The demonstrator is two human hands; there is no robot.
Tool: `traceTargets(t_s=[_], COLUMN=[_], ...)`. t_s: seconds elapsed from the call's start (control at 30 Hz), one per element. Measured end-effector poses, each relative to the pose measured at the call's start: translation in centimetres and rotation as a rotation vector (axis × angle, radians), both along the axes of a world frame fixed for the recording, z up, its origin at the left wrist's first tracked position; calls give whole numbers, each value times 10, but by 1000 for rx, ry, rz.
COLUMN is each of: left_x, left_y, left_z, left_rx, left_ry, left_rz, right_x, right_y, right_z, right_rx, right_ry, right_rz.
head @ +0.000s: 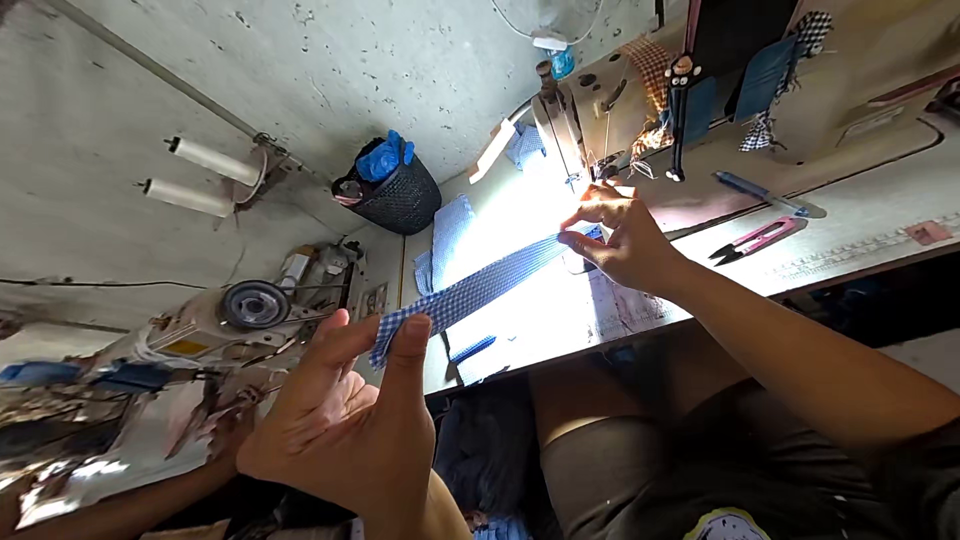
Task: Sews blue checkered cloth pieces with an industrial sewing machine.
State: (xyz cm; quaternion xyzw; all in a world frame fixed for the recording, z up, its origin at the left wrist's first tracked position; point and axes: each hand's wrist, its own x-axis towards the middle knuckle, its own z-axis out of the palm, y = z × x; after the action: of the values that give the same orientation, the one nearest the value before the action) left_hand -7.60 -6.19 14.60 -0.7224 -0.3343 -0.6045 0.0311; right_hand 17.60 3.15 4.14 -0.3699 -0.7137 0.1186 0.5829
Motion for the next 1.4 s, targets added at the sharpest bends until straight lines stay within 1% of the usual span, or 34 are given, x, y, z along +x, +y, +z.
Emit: traceTargets(t_s=[0.07,0.13,0.2,0.23,0.33,0.4,0.47,0.57,0.63,0.67,0.73,0.77,0.8,0.87,0.9,0.97,1.27,1.4], left_x=[-2,-5,-8,-9,5,23,39,59,69,74,88,92,90,77,75,74,72,77], left_y=[-3,-4,0,6,35,63,92,127,144,148,139,136,140,158,161,162,172,188], left_z=[0,0,-2,-5,-25,-45,-68,-103,-123,-126,-113,-111,-123,-157,-163,-165,-167,-164], left_rx=[-5,-23,-75,-119,-298,-406,-509,-765,-847,-859,-910,-919,-841,-607,-549,-479,-492,-495], left_ry=[36,91,165,210,275,275,286,374,501,605,805,846,843,825,818,832,832,826], left_rz=[16,4,-61,-110,-306,-429,-495,-526,-502,-448,-300,-273,-275,-320,-332,-316,-301,-280], right_x=[4,9,11,10,6,3,-3,-10,-15,-17,-21,-21,-21,-20,-20,-19,-17,-11], right_y=[-7,-28,-56,-67,-88,-96,-101,-101,-101,-101,-102,-103,-104,-104,-104,-104,-98,-86], right_z=[2,-3,-22,-37,-85,-105,-117,-124,-125,-126,-128,-128,-128,-128,-128,-129,-127,-113], right_rx=[19,-16,-101,-135,-226,-261,-257,-194,-171,-156,-138,-133,-129,-121,-116,-109,-125,-221], right_ry=[-43,-112,-165,-172,-138,-107,-98,-62,-34,-28,-29,-36,-49,-81,-89,-93,-68,-143], right_rz=[7,-19,-24,-19,-31,-54,-74,-50,-75,-98,-115,-113,-109,-108,-109,-114,-142,-182])
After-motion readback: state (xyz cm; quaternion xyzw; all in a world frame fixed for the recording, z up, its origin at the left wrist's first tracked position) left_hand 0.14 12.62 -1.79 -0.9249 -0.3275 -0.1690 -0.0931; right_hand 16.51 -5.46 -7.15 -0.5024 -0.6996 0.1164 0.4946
